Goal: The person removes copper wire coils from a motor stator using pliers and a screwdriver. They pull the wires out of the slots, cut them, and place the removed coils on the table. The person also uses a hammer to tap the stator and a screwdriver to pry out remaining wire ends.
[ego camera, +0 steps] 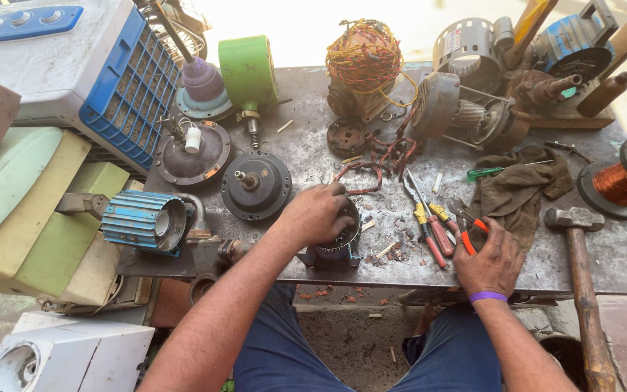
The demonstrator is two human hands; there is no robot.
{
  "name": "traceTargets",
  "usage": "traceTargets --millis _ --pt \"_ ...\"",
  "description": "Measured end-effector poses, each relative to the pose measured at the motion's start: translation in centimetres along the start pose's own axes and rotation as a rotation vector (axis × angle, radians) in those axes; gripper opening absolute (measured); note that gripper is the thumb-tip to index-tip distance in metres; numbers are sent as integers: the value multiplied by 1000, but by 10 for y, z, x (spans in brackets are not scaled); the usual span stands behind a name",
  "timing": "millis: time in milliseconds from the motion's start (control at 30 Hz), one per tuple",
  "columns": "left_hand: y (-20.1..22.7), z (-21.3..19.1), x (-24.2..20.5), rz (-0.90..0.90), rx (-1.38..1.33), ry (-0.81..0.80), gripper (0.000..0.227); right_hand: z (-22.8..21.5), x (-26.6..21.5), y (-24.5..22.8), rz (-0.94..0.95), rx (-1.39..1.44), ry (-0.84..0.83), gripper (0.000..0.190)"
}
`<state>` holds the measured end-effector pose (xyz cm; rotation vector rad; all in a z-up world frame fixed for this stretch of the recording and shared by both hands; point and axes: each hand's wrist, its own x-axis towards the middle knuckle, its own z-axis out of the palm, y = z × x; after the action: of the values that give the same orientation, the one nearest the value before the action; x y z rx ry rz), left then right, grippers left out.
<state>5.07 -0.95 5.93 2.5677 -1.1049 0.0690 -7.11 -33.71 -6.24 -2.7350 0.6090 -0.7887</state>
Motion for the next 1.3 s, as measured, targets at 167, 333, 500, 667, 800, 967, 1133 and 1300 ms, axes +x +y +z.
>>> traceTargets --millis 167,333,500,667,800,967,1133,1300 --pt "2 10 0 -41 3 101 21 -1 1 -1 19 6 -12 57" --pt "5 13 0 -82 -93 193 17 1 2 2 2 7 -7 59" --pt "5 6 6 -300 -195 74 25 2 1 4 -3 8 -26 61" --pt "1 7 14 -433 -363 77 40 2 1 5 -4 8 -19 61" --pt "2 5 14 -479 -438 69 37 3 1 6 -15 4 -7 59" --pt "-2 -1 6 -476 -615 96 35 0 -2 6 -2 38 11 60" --pt "-3 -5 -33 -445 -788 393 43 1 -1 6 33 61 -22 63" --pt "25 22 -118 -576 -607 484 60 -3 5 7 142 105 -116 81"
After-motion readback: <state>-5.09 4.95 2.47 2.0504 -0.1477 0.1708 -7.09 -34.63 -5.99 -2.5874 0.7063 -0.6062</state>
